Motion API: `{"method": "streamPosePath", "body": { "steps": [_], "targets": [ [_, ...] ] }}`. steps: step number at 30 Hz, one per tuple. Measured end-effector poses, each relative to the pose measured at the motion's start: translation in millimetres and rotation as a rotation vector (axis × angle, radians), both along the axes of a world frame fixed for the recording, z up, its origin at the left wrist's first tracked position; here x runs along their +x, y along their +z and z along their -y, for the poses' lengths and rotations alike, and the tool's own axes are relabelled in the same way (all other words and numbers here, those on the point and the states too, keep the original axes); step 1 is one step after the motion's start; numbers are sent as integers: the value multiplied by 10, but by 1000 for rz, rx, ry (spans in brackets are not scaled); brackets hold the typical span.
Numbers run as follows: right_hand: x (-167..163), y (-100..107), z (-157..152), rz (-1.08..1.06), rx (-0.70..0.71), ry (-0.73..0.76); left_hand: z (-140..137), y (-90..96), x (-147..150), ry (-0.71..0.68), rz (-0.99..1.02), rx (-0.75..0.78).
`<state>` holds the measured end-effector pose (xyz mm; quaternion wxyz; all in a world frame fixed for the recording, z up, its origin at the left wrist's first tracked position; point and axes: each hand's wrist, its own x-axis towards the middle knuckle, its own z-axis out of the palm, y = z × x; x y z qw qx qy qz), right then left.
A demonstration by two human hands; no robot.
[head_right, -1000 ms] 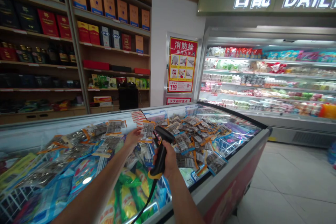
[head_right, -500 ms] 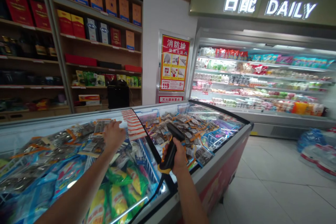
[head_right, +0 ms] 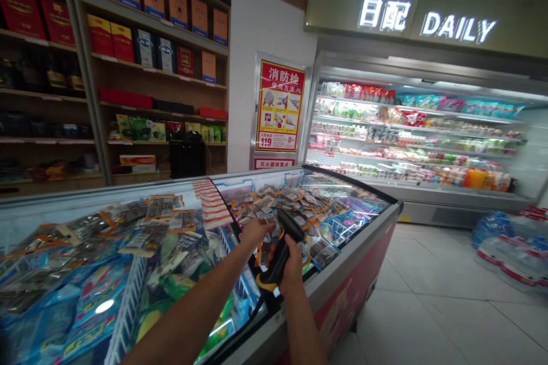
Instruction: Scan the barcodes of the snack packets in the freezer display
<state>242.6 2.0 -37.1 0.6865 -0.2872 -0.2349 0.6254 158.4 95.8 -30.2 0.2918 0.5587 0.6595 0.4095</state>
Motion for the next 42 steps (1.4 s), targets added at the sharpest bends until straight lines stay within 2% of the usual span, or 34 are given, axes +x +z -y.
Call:
{"method": "streamPosePath", "body": {
  "steps": [5,9,15,21,28,33,42],
  "targets": [
    [-70,-51,-28,41,-20,89,-141,43,-294,-32,436,158],
    [-153,-11,-20,54,8,135,-180,60,-657,-6,578,230],
    [-205,18,16,88,-50,184,-215,-15,-856,87,590,242],
    [-232,22,21,112,-91,194,-197,-19,-858,52,626,268],
    [-357,81,42,45,-65,224,-134,57,-942,142,554,241],
    [-465,120,28,86,-53,276,-75,104,-1005,181,553,212],
    [-524,86,-15,101,-45,326,-220,-3,-1178,186,602,294]
  ]
}}
